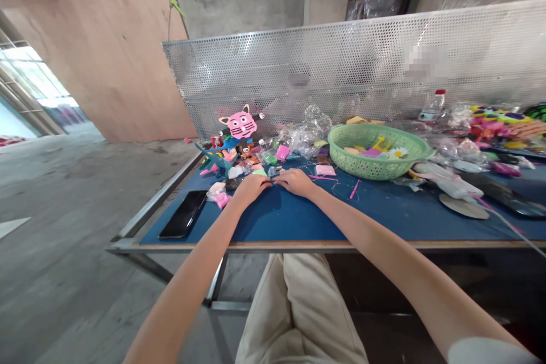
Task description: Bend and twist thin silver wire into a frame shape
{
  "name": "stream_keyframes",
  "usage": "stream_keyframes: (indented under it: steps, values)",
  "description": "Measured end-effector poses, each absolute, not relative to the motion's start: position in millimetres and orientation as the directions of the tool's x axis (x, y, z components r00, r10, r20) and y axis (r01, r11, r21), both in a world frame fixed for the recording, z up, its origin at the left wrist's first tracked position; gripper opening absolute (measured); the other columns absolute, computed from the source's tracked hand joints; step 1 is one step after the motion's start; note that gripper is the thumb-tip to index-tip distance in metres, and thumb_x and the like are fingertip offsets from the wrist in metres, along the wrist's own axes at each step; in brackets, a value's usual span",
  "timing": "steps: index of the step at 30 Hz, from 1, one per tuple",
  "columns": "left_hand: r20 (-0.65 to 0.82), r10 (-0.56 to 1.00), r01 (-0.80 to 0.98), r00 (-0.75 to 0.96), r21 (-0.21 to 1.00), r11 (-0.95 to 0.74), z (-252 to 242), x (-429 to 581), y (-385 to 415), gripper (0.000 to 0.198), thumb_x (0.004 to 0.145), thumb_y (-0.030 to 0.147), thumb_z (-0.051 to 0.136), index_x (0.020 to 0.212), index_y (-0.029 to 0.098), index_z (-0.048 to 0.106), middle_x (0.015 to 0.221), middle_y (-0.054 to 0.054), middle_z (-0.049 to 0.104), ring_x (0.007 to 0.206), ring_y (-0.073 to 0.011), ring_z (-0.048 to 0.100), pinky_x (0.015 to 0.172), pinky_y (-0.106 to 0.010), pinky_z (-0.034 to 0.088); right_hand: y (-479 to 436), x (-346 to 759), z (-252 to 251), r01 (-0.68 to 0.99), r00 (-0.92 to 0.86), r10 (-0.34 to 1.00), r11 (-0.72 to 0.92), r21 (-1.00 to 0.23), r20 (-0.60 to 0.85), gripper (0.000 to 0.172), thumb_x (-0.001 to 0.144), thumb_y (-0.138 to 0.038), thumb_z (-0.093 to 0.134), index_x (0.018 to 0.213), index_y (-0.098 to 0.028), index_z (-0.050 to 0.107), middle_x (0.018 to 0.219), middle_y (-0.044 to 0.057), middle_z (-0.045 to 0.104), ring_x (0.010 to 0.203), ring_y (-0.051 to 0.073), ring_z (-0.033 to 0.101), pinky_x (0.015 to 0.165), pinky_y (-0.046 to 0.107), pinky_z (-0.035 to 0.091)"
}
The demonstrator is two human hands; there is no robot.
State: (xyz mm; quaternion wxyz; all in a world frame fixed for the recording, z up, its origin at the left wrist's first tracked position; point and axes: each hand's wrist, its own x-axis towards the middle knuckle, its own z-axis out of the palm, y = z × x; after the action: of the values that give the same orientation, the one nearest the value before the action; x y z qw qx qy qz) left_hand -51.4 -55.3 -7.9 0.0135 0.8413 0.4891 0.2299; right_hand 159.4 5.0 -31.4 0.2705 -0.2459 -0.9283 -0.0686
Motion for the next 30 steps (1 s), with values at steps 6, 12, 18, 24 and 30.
stream_keyframes:
  steps: [6, 12, 18, 24, 30]
  values:
    - [0.41, 0.809, 0.824, 0.422, 0.197, -0.531, -10.0, -46.8, -54.0, 0.019, 0.092, 0.025, 0.061, 0.103, 0.019, 0.076, 0.098, -0.008, 0.076, 0.091, -0.0221, 0.069, 0.084, -0.03, 0.048, 4.1, 158.4, -31.0, 0.486, -0.744, 0.391, 0.873, 0.038, 0.542, 0.024, 0.097, -0.031, 0.058, 0.11, -0.019, 0.074, 0.095, 0.008, 0.074, 0.087, 0.018, 0.068, 0.077, 0.026, 0.046]
    - [0.372, 0.862, 0.898, 0.345, 0.136, -0.418, -9.8, -41.7, -55.9, 0.023, 0.095, 0.028, 0.057, 0.1, 0.019, 0.077, 0.094, -0.011, 0.075, 0.089, -0.0245, 0.069, 0.079, -0.031, 0.048, 3.0, 151.4, -30.3, 0.476, -0.806, 0.387, 0.873, 0.102, 0.448, 0.024, 0.101, -0.024, 0.05, 0.108, -0.013, 0.07, 0.102, 0.011, 0.072, 0.091, 0.018, 0.068, 0.077, 0.026, 0.05]
    - [0.373, 0.877, 0.929, 0.304, 0.086, -0.359, -9.3, -43.3, -58.7, 0.023, 0.093, 0.037, 0.06, 0.1, 0.024, 0.077, 0.096, -0.008, 0.075, 0.092, -0.0237, 0.068, 0.079, -0.03, 0.048, -2.1, 152.3, -25.7, 0.507, -0.811, 0.412, 0.849, 0.146, 0.416, 0.027, 0.101, -0.03, 0.05, 0.111, -0.013, 0.069, 0.1, 0.011, 0.071, 0.091, 0.019, 0.067, 0.074, 0.026, 0.048]
    - [0.337, 0.855, 0.916, 0.395, -0.072, -0.395, -6.5, -41.5, -61.1, 0.028, 0.097, 0.035, 0.054, 0.105, 0.017, 0.074, 0.101, -0.012, 0.072, 0.102, -0.0239, 0.065, 0.082, -0.029, 0.049, -3.6, 154.1, -26.3, 0.525, -0.81, 0.438, 0.838, 0.149, 0.389, 0.031, 0.103, -0.033, 0.045, 0.117, -0.018, 0.068, 0.101, 0.009, 0.071, 0.084, 0.017, 0.066, 0.067, 0.024, 0.042]
    - [0.317, 0.848, 0.903, 0.425, -0.094, -0.418, -5.8, -41.9, -59.7, 0.03, 0.097, 0.036, 0.053, 0.103, 0.016, 0.075, 0.097, -0.012, 0.073, 0.098, -0.0239, 0.065, 0.083, -0.03, 0.048, 0.4, 156.8, -28.2, 0.48, -0.833, 0.393, 0.863, 0.156, 0.391, 0.03, 0.103, -0.031, 0.046, 0.113, -0.018, 0.07, 0.096, 0.008, 0.071, 0.081, 0.015, 0.063, 0.065, 0.024, 0.039]
